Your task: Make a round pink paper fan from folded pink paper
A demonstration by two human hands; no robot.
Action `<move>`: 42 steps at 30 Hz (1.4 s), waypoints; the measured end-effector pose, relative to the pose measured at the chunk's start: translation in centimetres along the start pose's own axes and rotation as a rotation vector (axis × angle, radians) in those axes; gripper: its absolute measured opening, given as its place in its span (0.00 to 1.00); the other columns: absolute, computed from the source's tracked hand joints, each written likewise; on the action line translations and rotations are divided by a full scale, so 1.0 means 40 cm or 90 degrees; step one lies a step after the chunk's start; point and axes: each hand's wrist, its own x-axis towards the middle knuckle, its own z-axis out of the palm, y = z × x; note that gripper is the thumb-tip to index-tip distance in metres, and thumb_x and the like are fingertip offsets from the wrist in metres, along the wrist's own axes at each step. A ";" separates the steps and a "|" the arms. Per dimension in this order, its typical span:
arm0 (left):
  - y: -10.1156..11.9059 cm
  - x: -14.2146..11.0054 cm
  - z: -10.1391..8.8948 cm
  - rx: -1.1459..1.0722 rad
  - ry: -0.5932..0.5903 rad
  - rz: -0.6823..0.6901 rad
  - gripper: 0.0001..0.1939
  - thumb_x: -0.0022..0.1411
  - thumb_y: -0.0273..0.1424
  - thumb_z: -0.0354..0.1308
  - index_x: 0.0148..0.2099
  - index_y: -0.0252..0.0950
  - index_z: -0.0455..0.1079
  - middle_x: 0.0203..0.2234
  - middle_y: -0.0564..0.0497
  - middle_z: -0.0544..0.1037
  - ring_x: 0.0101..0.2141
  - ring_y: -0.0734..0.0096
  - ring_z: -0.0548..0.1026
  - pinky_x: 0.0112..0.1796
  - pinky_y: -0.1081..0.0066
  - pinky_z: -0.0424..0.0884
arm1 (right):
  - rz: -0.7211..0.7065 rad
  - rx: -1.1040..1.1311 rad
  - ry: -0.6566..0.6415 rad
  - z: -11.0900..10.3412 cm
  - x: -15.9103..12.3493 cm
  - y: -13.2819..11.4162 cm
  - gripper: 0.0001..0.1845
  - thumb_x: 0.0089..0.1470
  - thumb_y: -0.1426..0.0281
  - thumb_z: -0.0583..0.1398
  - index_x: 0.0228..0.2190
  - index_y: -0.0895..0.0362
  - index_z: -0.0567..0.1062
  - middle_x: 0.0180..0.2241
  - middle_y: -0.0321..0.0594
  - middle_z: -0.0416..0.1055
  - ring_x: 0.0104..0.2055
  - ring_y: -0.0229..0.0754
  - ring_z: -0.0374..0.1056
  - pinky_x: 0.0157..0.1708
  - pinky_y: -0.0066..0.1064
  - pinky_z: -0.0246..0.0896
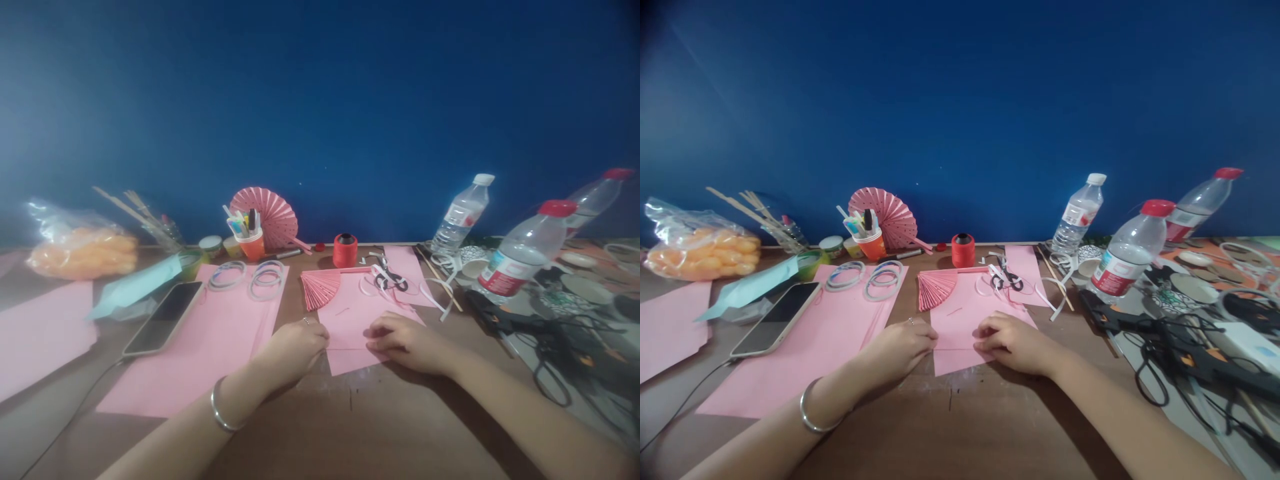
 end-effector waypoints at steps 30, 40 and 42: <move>0.013 -0.004 -0.033 0.078 0.032 -0.031 0.06 0.57 0.29 0.52 0.35 0.34 0.68 0.34 0.49 0.71 0.39 0.65 0.67 0.41 0.67 0.62 | -0.022 -0.022 0.023 0.002 0.009 -0.010 0.10 0.54 0.69 0.54 0.31 0.55 0.76 0.35 0.42 0.69 0.38 0.40 0.63 0.38 0.32 0.58; 0.038 0.026 0.023 0.095 0.043 0.011 0.08 0.61 0.26 0.48 0.37 0.35 0.69 0.28 0.50 0.71 0.34 0.69 0.68 0.36 0.69 0.63 | 0.035 -0.193 0.005 0.021 0.036 -0.069 0.10 0.55 0.73 0.52 0.34 0.57 0.74 0.31 0.40 0.71 0.36 0.42 0.63 0.35 0.34 0.53; 0.037 0.023 0.025 0.099 0.050 0.011 0.07 0.60 0.25 0.50 0.37 0.35 0.69 0.29 0.51 0.72 0.34 0.69 0.68 0.36 0.69 0.63 | 0.023 -0.179 -0.004 0.019 0.035 -0.066 0.11 0.55 0.73 0.52 0.37 0.54 0.73 0.33 0.38 0.72 0.37 0.42 0.64 0.36 0.33 0.53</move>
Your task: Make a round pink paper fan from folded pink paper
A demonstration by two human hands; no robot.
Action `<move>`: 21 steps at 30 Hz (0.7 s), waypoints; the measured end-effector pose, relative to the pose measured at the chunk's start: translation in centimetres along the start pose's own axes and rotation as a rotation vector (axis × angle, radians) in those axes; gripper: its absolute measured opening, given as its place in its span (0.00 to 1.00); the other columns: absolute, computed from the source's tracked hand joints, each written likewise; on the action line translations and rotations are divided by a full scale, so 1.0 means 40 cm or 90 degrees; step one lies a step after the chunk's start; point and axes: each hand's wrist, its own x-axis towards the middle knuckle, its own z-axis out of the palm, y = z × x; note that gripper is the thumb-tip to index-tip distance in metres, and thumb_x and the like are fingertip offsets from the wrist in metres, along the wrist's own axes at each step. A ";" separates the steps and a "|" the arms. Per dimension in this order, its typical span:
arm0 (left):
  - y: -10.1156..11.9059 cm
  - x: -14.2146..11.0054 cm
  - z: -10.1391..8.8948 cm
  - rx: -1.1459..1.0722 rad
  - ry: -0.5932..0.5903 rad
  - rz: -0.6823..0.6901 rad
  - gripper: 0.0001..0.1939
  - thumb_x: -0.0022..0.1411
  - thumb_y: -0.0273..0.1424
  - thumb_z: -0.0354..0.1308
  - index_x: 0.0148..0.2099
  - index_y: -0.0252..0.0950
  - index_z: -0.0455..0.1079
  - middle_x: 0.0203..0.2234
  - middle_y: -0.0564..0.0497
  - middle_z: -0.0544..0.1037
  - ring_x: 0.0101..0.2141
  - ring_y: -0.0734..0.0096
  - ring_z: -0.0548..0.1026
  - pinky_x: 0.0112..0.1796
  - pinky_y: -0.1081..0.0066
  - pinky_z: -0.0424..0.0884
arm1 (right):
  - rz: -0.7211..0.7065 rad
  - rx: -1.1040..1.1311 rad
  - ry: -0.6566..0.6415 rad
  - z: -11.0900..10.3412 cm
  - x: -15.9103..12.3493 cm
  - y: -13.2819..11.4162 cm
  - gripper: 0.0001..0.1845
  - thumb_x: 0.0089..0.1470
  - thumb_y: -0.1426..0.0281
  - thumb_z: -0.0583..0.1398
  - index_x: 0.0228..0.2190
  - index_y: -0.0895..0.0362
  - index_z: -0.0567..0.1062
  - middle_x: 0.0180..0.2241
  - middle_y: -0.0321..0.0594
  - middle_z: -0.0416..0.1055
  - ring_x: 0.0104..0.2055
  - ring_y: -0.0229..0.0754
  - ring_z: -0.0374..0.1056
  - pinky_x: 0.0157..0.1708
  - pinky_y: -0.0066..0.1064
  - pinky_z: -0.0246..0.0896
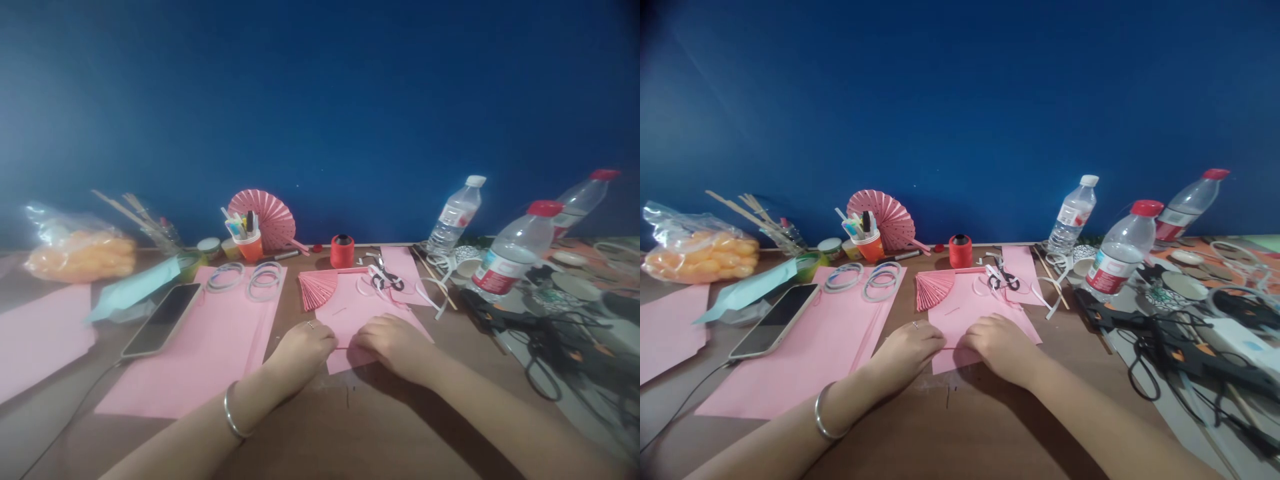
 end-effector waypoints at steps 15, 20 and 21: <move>0.021 -0.007 -0.028 0.074 -0.099 0.006 0.07 0.55 0.18 0.50 0.30 0.32 0.66 0.26 0.47 0.70 0.29 0.65 0.69 0.28 0.68 0.67 | -0.064 0.097 0.035 0.016 -0.001 0.054 0.13 0.58 0.68 0.51 0.34 0.53 0.76 0.38 0.38 0.73 0.40 0.39 0.64 0.41 0.33 0.57; 0.051 -0.032 -0.012 0.135 -0.139 -0.112 0.14 0.51 0.13 0.47 0.37 0.29 0.68 0.30 0.42 0.73 0.30 0.63 0.72 0.29 0.67 0.69 | -0.073 0.103 0.028 0.017 -0.002 0.058 0.13 0.58 0.69 0.51 0.34 0.53 0.76 0.39 0.37 0.73 0.41 0.38 0.63 0.43 0.33 0.56; 0.058 -0.038 -0.004 0.155 -0.133 -0.130 0.16 0.50 0.12 0.46 0.38 0.27 0.69 0.31 0.39 0.73 0.32 0.60 0.72 0.31 0.65 0.69 | -0.070 0.104 0.027 0.017 -0.002 0.059 0.13 0.58 0.69 0.51 0.34 0.52 0.76 0.39 0.36 0.73 0.41 0.38 0.63 0.43 0.33 0.56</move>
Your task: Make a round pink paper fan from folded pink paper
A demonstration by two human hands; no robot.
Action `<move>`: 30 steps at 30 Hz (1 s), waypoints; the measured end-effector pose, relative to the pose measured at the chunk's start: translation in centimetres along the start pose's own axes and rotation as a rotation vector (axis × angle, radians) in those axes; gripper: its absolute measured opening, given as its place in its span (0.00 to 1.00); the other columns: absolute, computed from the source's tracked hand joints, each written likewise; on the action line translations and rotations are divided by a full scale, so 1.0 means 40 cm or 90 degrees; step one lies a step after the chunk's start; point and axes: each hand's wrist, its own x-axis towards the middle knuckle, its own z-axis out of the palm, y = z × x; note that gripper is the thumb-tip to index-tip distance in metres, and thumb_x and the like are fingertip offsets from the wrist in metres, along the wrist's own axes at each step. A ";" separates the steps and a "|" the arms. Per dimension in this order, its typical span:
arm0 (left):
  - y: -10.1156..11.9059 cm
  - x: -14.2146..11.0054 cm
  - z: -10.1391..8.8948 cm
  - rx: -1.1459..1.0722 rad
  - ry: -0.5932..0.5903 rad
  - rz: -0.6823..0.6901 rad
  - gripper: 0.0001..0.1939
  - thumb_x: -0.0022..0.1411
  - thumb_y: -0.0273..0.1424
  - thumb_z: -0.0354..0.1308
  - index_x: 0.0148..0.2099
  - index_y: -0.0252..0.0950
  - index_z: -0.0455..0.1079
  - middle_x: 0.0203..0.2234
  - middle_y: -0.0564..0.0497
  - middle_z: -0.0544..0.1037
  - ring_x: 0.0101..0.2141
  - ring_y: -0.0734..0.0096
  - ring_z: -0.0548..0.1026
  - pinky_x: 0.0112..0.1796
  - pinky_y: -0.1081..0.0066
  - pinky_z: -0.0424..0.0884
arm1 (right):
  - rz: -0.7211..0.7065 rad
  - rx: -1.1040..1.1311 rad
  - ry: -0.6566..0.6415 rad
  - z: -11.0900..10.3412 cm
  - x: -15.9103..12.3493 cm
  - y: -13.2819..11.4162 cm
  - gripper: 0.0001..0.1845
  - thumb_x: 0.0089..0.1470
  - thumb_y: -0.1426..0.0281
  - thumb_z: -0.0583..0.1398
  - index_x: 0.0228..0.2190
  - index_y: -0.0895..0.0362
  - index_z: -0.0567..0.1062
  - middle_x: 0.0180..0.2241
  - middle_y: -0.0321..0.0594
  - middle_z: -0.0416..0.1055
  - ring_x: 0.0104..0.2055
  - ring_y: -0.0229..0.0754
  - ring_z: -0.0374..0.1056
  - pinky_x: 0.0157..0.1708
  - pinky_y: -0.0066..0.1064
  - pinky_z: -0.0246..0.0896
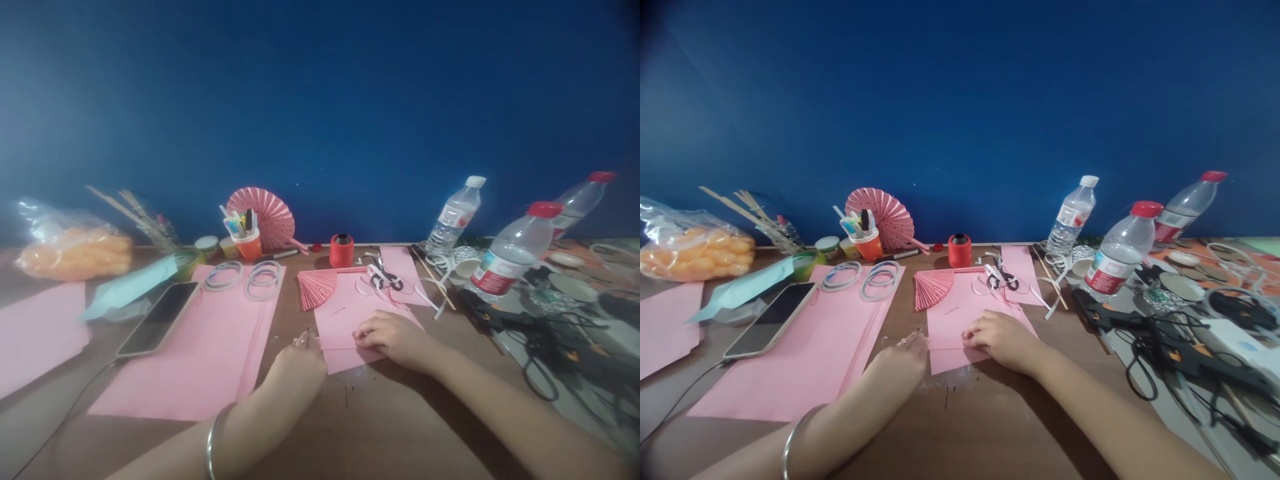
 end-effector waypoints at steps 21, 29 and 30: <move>-0.011 0.007 -0.002 -0.345 -0.030 0.199 0.37 0.59 0.47 0.44 0.64 0.39 0.34 0.62 0.47 0.40 0.60 0.59 0.43 0.57 0.60 0.44 | -0.042 0.019 -0.009 -0.015 -0.012 0.013 0.14 0.58 0.73 0.50 0.32 0.56 0.76 0.32 0.40 0.73 0.37 0.40 0.63 0.40 0.34 0.56; -0.040 -0.032 0.007 -0.347 -0.030 0.128 0.36 0.59 0.43 0.47 0.64 0.43 0.35 0.62 0.50 0.43 0.59 0.61 0.46 0.56 0.60 0.48 | 0.048 0.014 0.033 -0.034 -0.113 0.065 0.15 0.58 0.70 0.50 0.33 0.55 0.76 0.32 0.42 0.71 0.38 0.40 0.64 0.41 0.34 0.58; -0.044 -0.039 0.010 -0.340 -0.027 0.117 0.36 0.59 0.42 0.48 0.64 0.43 0.35 0.62 0.50 0.43 0.59 0.60 0.47 0.56 0.59 0.48 | 0.057 0.008 0.039 -0.037 -0.122 0.064 0.15 0.58 0.70 0.49 0.33 0.55 0.76 0.31 0.43 0.71 0.38 0.41 0.64 0.41 0.34 0.57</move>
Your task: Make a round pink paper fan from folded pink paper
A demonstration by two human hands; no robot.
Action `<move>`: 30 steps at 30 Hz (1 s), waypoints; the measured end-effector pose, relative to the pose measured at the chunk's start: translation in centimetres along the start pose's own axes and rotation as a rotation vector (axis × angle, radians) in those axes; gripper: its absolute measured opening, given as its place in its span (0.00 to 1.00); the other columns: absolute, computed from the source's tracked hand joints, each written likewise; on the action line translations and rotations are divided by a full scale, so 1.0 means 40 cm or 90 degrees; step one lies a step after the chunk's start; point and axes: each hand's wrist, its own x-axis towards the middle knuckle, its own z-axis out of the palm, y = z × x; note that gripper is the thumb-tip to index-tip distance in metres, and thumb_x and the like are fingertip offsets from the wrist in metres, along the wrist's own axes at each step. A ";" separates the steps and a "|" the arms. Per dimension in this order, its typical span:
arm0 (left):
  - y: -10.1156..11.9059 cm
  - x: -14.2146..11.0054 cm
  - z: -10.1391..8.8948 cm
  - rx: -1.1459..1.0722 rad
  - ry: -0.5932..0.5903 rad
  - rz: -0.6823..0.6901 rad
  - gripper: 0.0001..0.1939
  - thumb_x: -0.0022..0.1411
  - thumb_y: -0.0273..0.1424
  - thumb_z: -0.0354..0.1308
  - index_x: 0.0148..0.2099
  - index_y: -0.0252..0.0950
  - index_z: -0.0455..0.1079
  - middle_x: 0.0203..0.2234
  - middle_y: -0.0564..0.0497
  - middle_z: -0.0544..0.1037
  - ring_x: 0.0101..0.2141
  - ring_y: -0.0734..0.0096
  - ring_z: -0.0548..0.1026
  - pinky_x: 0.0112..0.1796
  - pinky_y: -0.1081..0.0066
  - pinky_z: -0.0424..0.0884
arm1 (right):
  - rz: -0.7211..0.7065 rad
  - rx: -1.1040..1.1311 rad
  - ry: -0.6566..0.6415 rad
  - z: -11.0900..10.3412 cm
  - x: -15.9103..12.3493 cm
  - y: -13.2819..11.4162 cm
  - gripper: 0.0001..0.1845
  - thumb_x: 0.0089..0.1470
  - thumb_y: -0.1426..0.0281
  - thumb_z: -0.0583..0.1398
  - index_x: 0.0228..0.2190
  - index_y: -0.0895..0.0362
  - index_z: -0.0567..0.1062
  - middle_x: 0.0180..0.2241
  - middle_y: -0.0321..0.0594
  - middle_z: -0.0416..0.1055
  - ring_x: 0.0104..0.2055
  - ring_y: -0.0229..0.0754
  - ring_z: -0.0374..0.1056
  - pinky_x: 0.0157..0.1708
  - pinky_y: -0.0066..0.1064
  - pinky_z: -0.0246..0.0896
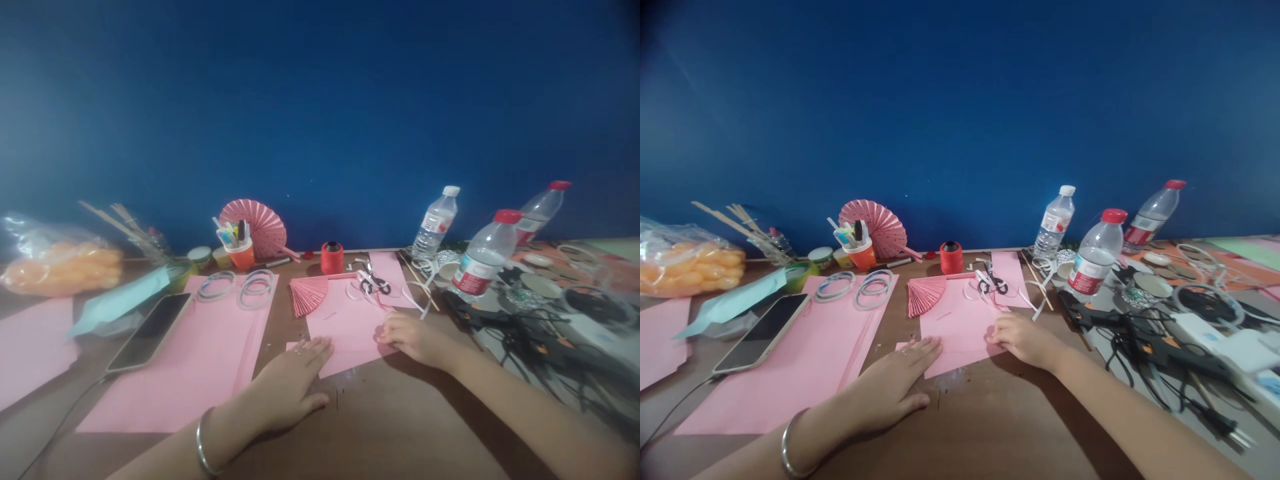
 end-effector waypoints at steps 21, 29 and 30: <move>-0.007 0.152 -0.064 -0.116 0.078 -0.200 0.11 0.53 0.28 0.48 0.36 0.36 0.70 0.27 0.51 0.74 0.28 0.70 0.71 0.30 0.74 0.62 | 0.347 0.077 0.273 0.044 0.121 0.002 0.16 0.49 0.69 0.55 0.42 0.59 0.67 0.35 0.42 0.70 0.31 0.39 0.67 0.33 0.30 0.62; -0.012 0.146 -0.056 -0.130 0.083 -0.181 0.13 0.47 0.34 0.55 0.36 0.35 0.70 0.31 0.51 0.73 0.30 0.71 0.70 0.29 0.75 0.62 | 0.250 0.034 0.177 0.049 0.152 -0.008 0.07 0.50 0.69 0.56 0.28 0.56 0.74 0.29 0.39 0.72 0.31 0.41 0.66 0.32 0.30 0.58; -0.011 0.146 -0.056 -0.132 0.081 -0.178 0.12 0.47 0.34 0.55 0.36 0.35 0.70 0.31 0.51 0.73 0.30 0.71 0.70 0.29 0.76 0.62 | 0.231 0.026 0.158 0.040 0.148 -0.006 0.08 0.50 0.68 0.56 0.27 0.55 0.75 0.29 0.39 0.72 0.32 0.41 0.66 0.33 0.30 0.57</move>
